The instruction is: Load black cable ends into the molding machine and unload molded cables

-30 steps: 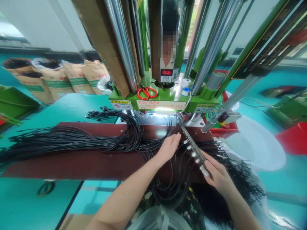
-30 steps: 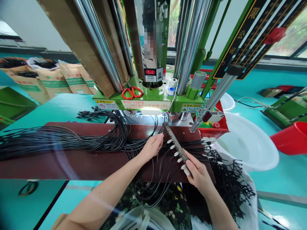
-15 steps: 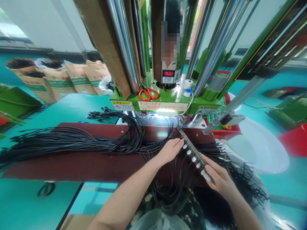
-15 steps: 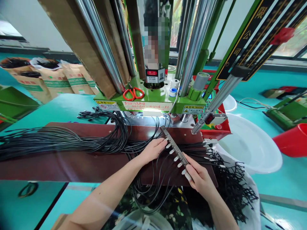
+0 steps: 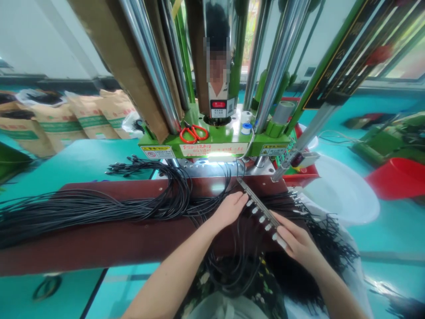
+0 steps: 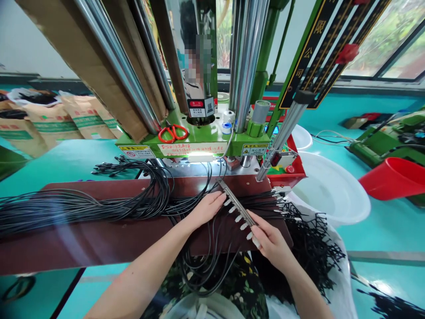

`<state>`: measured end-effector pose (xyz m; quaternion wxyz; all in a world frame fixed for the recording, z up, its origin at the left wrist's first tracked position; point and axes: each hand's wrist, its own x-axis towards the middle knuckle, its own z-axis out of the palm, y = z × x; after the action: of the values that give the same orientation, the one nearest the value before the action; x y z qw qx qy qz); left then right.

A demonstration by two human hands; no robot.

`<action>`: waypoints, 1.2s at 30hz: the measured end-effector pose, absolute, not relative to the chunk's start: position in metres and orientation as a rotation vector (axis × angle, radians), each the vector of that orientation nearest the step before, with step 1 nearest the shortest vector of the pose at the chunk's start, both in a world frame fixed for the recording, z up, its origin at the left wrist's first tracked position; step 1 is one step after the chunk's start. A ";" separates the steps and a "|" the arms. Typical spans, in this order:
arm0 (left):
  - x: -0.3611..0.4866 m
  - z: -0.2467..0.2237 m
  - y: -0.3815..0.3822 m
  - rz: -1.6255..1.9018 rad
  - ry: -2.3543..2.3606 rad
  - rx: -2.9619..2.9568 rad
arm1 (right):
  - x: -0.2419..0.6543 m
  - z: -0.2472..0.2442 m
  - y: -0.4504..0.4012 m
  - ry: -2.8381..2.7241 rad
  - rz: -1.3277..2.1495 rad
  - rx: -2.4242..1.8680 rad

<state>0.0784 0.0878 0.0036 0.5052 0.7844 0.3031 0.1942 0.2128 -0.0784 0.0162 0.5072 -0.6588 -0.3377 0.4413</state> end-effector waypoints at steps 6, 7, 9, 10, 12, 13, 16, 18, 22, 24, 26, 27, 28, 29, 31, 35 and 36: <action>0.057 0.017 0.075 0.488 0.793 2.147 | 0.260 0.032 -0.092 -0.904 1.117 -1.824; 0.053 0.019 0.073 0.474 0.788 2.237 | 0.270 0.035 -0.089 -0.946 1.141 -1.862; 0.045 0.019 0.069 0.425 0.806 2.463 | 0.288 0.043 -0.074 -1.032 1.196 -1.916; 0.043 0.018 0.068 0.396 0.824 2.586 | 0.294 0.047 -0.064 -1.081 1.212 -1.939; 0.042 0.017 0.068 0.340 0.858 2.807 | 0.302 0.054 -0.037 -1.204 1.210 -1.990; 0.042 0.016 0.069 0.309 0.861 2.895 | 0.303 0.057 -0.023 -1.282 1.195 -2.013; 0.046 0.015 0.074 0.211 0.818 3.066 | 0.299 0.062 0.020 -1.623 1.113 -2.037; 0.047 0.017 0.077 0.178 0.756 3.133 | 0.293 0.060 0.043 -1.939 0.922 -1.947; 0.044 0.019 0.080 0.262 0.536 3.231 | 0.288 0.044 0.069 -2.225 0.592 -1.767; 0.040 0.017 0.081 0.249 0.469 3.247 | 0.289 0.033 0.073 -2.233 0.549 -1.767; 0.038 0.013 0.082 0.205 0.459 3.245 | 0.289 0.024 0.072 -2.238 0.497 -1.777; 0.038 0.012 0.082 0.197 0.457 3.243 | 0.288 0.020 0.071 -2.229 0.470 -1.792; 0.038 0.010 0.082 0.200 0.454 3.241 | 0.287 0.017 0.068 -2.212 0.426 -1.813; 0.038 0.009 0.082 0.204 0.449 3.240 | 0.286 0.015 0.065 -2.189 0.362 -1.834; 0.042 0.010 0.081 0.196 0.435 3.243 | 0.281 0.015 0.054 -2.131 0.190 -1.862; 0.053 0.017 0.077 0.079 0.430 3.243 | 0.276 0.017 0.022 -2.033 -0.067 -1.851; 0.055 0.019 0.076 0.042 0.450 3.239 | 0.276 0.016 0.012 -2.013 -0.091 -1.852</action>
<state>0.0553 0.0759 0.0195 -0.0646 0.9883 0.1372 0.0129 0.2756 0.0119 0.0157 0.2011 -0.6628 -0.7206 -0.0325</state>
